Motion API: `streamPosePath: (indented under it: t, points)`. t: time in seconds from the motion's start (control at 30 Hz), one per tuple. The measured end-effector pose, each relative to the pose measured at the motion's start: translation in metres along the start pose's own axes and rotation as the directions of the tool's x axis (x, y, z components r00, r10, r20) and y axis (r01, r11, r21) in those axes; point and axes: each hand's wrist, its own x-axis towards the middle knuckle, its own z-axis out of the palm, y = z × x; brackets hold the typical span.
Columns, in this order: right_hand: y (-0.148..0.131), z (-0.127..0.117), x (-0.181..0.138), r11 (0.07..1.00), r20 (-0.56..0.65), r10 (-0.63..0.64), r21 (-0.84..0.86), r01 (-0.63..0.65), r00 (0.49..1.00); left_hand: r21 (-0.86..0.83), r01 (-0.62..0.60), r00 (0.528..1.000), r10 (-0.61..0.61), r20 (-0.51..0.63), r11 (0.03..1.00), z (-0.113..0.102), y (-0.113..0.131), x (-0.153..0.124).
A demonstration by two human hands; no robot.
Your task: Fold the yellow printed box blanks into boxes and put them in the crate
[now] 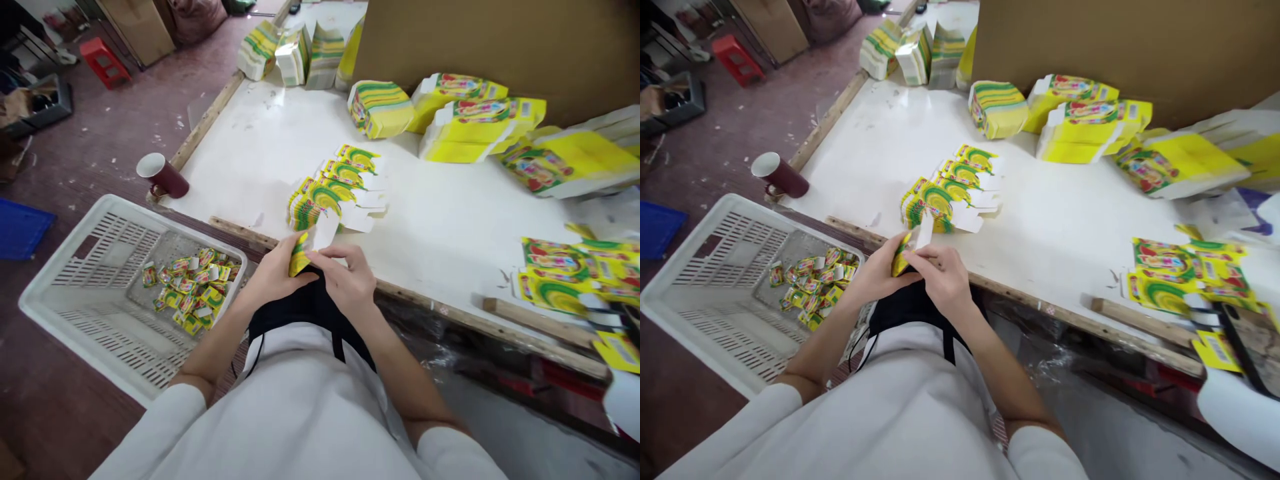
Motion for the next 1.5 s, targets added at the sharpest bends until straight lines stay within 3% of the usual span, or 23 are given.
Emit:
streamPosePath:
  t: [0.07, 0.13, 0.23, 0.3, 0.37, 0.43, 0.5, 0.57, 0.63, 0.73, 0.8, 0.93, 1.1, 1.13, 1.23, 1.3, 1.4, 1.5]
  points:
    - [-0.008, 0.01, -0.009, 0.998, -0.106, 0.055, 0.03, -0.052, 0.993, -0.002, 0.068, 0.987, -0.068, -0.148, 0.998, 0.012, 0.001, 0.002]
    - [-0.011, 0.014, -0.014, 0.98, -0.102, 0.124, 0.171, -0.106, 0.987, 0.014, 0.073, 0.967, -0.067, -0.245, 0.997, 0.018, -0.002, 0.002]
    - [-0.007, 0.007, -0.007, 0.836, -0.042, 0.357, 0.46, -0.299, 0.933, 0.094, -0.032, 0.97, 0.054, -0.238, 0.995, 0.019, -0.009, -0.001]
    - [0.001, -0.001, 0.004, 0.679, 0.084, 0.506, 0.575, -0.456, 0.859, 0.135, -0.125, 0.973, 0.148, -0.178, 0.983, 0.019, -0.013, -0.004]
    - [0.01, -0.005, 0.015, 0.437, 0.327, 0.594, 0.635, -0.637, 0.735, 0.146, -0.198, 0.967, 0.217, -0.135, 0.969, 0.02, -0.014, -0.008]
    - [0.016, -0.003, 0.019, 0.177, 0.531, 0.616, 0.627, -0.759, 0.582, 0.144, -0.235, 0.958, 0.255, -0.135, 0.961, 0.021, -0.014, -0.012]
    - [0.018, 0.004, 0.017, 0.012, 0.631, 0.609, 0.599, -0.801, 0.481, 0.148, -0.249, 0.951, 0.271, -0.15, 0.957, 0.022, -0.013, -0.016]
    - [0.018, 0.011, 0.009, -0.043, 0.675, 0.594, 0.57, -0.82, 0.438, 0.151, -0.247, 0.949, 0.27, -0.162, 0.957, 0.023, -0.013, -0.019]
    - [0.014, 0.015, 0.001, -0.081, 0.699, 0.56, 0.581, -0.81, 0.445, 0.142, -0.226, 0.951, 0.25, -0.182, 0.964, 0.022, -0.012, -0.019]
    - [0.008, 0.013, -0.007, -0.03, 0.632, 0.521, 0.686, -0.727, 0.575, 0.141, -0.166, 0.956, 0.194, -0.219, 0.976, 0.021, -0.013, -0.018]
    - [0.005, 0.01, -0.007, 0.06, 0.556, 0.552, 0.717, -0.695, 0.621, 0.167, -0.16, 0.96, 0.193, -0.205, 0.973, 0.023, -0.013, -0.017]
    - [0.005, 0.009, 0.0, 0.245, 0.453, 0.629, 0.655, -0.715, 0.631, 0.203, -0.225, 0.953, 0.258, -0.156, 0.953, 0.031, -0.012, -0.018]
    - [0.021, 0.014, 0.001, 0.303, 0.637, 0.436, 0.56, -0.771, 0.635, 0.21, -0.212, 0.96, 0.244, -0.137, 0.954, 0.036, -0.013, -0.02]
    - [0.023, 0.015, -0.001, 0.336, 0.634, 0.408, 0.564, -0.754, 0.657, 0.206, -0.185, 0.97, 0.212, -0.117, 0.961, 0.035, -0.014, -0.018]
    - [0.019, 0.016, -0.009, 0.582, 0.533, 0.301, 0.555, -0.595, 0.791, 0.173, -0.131, 0.99, 0.137, -0.022, 0.976, 0.033, -0.019, -0.012]
    - [0.012, 0.015, -0.013, 0.768, 0.478, 0.201, 0.465, -0.441, 0.855, 0.155, -0.18, 0.984, 0.179, 0.02, 0.971, 0.035, -0.024, -0.007]
    - [0.007, 0.015, -0.017, 0.905, 0.414, 0.143, 0.312, -0.288, 0.899, 0.12, -0.22, 0.97, 0.231, -0.078, 0.968, 0.039, -0.028, -0.003]
    - [0.015, 0.013, -0.015, 0.925, 0.231, 0.242, 0.237, -0.296, 0.942, 0.038, -0.021, 0.943, 0.032, -0.331, 0.999, 0.039, -0.028, -0.005]
